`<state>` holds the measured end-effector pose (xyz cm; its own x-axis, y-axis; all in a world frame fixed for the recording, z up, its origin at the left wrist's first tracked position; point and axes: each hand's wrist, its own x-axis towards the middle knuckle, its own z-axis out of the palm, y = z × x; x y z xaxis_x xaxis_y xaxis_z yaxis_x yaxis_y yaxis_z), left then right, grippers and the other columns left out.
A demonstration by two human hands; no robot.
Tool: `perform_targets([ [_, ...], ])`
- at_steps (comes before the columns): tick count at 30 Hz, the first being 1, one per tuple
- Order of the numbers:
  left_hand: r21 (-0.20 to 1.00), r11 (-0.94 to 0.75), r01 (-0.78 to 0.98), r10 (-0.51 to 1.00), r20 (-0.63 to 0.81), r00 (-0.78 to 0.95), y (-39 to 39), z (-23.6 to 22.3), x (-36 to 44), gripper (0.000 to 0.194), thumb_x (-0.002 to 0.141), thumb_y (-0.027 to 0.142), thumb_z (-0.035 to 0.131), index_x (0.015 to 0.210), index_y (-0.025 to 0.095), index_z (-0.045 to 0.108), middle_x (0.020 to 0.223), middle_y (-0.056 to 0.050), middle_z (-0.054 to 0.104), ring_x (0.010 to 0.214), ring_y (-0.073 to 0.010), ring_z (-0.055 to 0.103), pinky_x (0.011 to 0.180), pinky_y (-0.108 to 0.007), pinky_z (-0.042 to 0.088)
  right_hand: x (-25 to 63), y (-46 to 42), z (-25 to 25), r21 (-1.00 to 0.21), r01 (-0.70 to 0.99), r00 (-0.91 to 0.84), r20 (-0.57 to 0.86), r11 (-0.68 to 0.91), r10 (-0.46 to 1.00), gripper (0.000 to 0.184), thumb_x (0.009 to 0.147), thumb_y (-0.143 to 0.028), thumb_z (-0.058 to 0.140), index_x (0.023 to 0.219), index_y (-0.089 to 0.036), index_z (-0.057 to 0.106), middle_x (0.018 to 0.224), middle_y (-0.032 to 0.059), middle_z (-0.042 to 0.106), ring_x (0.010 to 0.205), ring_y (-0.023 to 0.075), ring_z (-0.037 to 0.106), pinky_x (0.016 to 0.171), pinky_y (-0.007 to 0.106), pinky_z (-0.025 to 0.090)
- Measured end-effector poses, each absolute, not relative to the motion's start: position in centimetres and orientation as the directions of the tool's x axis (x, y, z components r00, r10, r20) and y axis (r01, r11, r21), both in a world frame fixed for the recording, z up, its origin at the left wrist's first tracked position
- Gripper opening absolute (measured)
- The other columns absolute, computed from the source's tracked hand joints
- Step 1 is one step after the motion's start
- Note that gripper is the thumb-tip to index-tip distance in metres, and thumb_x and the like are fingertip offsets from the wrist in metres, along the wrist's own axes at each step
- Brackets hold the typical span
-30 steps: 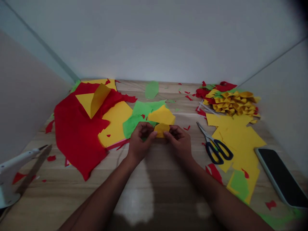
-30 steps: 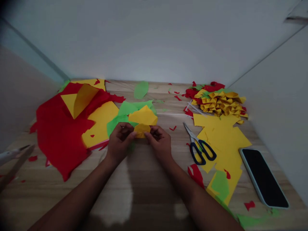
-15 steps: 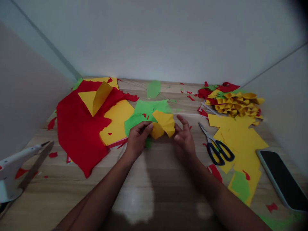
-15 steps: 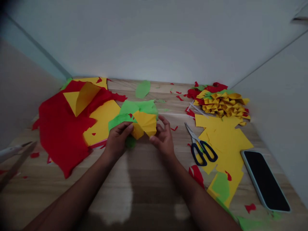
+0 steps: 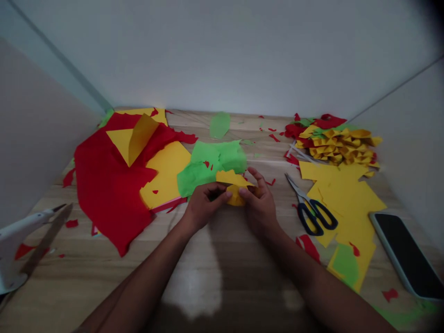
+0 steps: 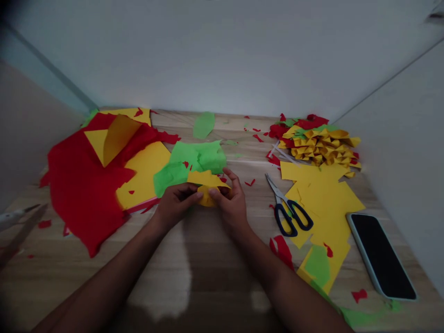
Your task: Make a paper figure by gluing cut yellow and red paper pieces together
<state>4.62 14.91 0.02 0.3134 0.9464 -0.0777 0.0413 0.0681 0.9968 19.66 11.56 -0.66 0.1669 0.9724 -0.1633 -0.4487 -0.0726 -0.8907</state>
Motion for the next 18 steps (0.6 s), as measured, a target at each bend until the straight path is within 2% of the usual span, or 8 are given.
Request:
perform_targets([
  [3, 0.992, 0.112, -0.048, 0.957, -0.095, 0.275, 14.87, -0.09, 4.88, 0.024, 0.07, 0.037, 0.077, 0.083, 0.017, 0.073, 0.081, -0.004, 0.075, 0.075, -0.0178, 0.067, 0.069, -0.027, 0.052, 19.47, 11.67, -0.46, -0.853, -0.514, 0.165, -0.198, -0.087, 0.966, 0.089, 0.064, -0.029, 0.083, 0.141, -0.029, 0.036, 0.076, -0.0054, 0.069, 0.075, 0.0181, 0.069, 0.072, 0.03, 0.055],
  [5, 0.987, 0.131, -0.089, 0.961, -0.104, 0.256, 14.88, -0.03, 4.96, 0.026, 0.069, 0.039, 0.078, 0.08, 0.016, 0.074, 0.081, -0.004, 0.076, 0.075, -0.0184, 0.068, 0.07, -0.028, 0.054, 19.28, 11.71, -0.28, -0.808, -0.583, 0.132, -0.203, -0.09, 0.97, 0.094, 0.063, -0.026, 0.084, 0.142, -0.029, 0.035, 0.076, -0.0064, 0.07, 0.078, 0.0178, 0.07, 0.076, 0.03, 0.055],
  [8, 0.985, 0.152, -0.082, 0.953, -0.124, 0.276, 14.9, 0.04, 4.87, 0.027, 0.068, 0.039, 0.08, 0.081, 0.016, 0.075, 0.083, -0.005, 0.077, 0.077, -0.0194, 0.069, 0.072, -0.029, 0.055, 19.08, 11.69, -0.06, -0.755, -0.648, 0.101, -0.214, -0.099, 0.972, 0.093, 0.063, -0.024, 0.084, 0.141, -0.028, 0.035, 0.084, -0.0044, 0.073, 0.092, 0.0203, 0.071, 0.083, 0.033, 0.054],
  [11, 0.991, 0.129, -0.032, 0.94, -0.112, 0.321, 14.85, -0.15, 4.7, 0.028, 0.069, 0.037, 0.08, 0.087, 0.016, 0.076, 0.089, -0.007, 0.078, 0.083, -0.0216, 0.071, 0.077, -0.031, 0.055, 19.04, 11.62, -0.01, -0.755, -0.65, 0.12, -0.213, -0.086, 0.97, 0.09, 0.064, -0.024, 0.083, 0.141, -0.028, 0.036, 0.086, -0.0034, 0.074, 0.101, 0.0215, 0.07, 0.087, 0.034, 0.053],
  [18, 0.994, 0.106, -0.022, 0.954, -0.095, 0.284, 14.79, -0.29, 4.85, 0.028, 0.071, 0.039, 0.078, 0.087, 0.015, 0.076, 0.089, -0.007, 0.078, 0.082, -0.022, 0.071, 0.074, -0.031, 0.055, 19.1, 11.49, -0.34, -0.836, -0.543, 0.122, -0.17, -0.078, 0.978, 0.085, 0.069, -0.027, 0.08, 0.141, -0.032, 0.035, 0.109, 0.0025, 0.073, 0.1, 0.0234, 0.069, 0.082, 0.036, 0.057],
])
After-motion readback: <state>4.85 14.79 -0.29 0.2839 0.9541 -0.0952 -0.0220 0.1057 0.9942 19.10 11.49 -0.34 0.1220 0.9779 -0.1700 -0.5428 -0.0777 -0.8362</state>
